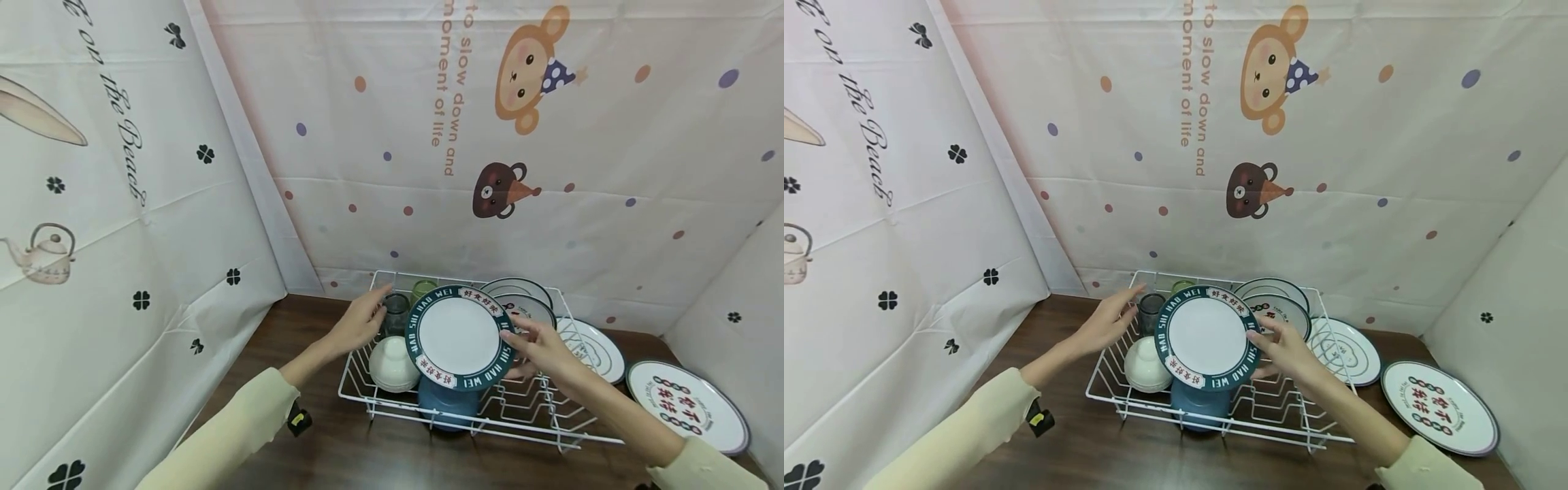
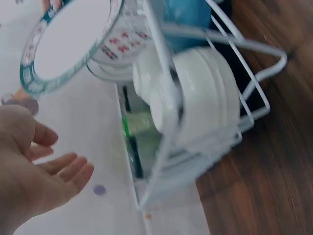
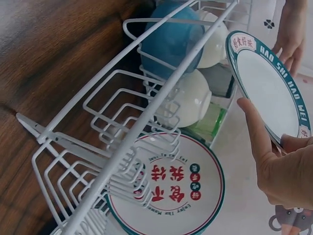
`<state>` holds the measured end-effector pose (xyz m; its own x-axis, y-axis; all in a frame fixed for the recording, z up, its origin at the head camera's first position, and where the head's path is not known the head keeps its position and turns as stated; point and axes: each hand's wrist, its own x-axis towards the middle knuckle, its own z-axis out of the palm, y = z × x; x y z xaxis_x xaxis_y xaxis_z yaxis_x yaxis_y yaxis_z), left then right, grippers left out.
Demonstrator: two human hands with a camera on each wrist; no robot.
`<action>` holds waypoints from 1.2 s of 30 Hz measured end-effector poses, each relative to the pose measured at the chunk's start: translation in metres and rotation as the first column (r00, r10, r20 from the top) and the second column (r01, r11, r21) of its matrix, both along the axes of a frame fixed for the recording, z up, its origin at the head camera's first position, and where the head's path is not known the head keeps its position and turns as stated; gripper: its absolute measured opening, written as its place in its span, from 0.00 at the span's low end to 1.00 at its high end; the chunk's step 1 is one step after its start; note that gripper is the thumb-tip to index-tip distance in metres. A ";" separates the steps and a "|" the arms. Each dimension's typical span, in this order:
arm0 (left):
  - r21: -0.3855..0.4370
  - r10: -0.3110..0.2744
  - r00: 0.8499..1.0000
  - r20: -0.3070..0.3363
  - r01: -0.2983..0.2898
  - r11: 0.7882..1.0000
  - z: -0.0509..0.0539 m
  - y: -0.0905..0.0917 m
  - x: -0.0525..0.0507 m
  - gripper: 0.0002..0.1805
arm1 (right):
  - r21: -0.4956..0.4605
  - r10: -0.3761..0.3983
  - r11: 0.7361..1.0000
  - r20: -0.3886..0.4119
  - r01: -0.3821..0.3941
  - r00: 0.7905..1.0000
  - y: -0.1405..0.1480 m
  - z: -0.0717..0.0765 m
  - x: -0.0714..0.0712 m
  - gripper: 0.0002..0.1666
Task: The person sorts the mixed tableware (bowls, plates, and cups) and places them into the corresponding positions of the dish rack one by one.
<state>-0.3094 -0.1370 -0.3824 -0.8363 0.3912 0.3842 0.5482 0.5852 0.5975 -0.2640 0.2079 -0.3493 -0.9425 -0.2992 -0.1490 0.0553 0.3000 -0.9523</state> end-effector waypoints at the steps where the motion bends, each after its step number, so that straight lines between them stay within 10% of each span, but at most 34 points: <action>1: 0.000 -0.034 0.999 0.015 0.034 0.999 0.003 0.003 0.002 0.29 | -0.008 -0.003 1.000 -0.013 0.003 1.000 -0.001 0.001 0.000 0.40; 7: 0.068 -0.208 0.963 0.171 0.199 0.978 0.012 0.013 0.011 0.27 | -0.030 -0.032 0.999 -0.082 0.030 0.996 -0.007 0.010 -0.002 0.39; 14: 0.283 -0.268 0.921 0.283 0.186 0.941 0.018 0.020 0.010 0.28 | -0.088 -0.063 0.995 -0.134 0.052 0.989 -0.012 0.017 -0.004 0.36; 21: 0.485 -0.422 0.825 0.376 0.213 0.848 0.024 0.026 0.013 0.29 | -0.097 -0.138 0.988 -0.149 0.124 0.979 -0.004 0.019 -0.004 0.39; 27: 0.473 -0.400 0.875 0.273 0.240 0.848 0.016 0.038 0.016 0.27 | -0.077 -0.160 0.986 -0.148 0.150 0.976 0.003 0.017 0.005 0.38; 36: 0.535 -0.351 0.890 0.291 0.153 0.831 0.023 0.055 0.017 0.24 | -0.053 -0.111 0.993 -0.144 0.104 0.983 0.019 0.014 -0.001 0.39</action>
<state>-0.2926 -0.0816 -0.3596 -0.8496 0.4525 0.2711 0.3209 0.0356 0.9464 -0.2647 0.2266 -0.3351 -0.9801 -0.1984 0.0042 -0.0560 0.2562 -0.9650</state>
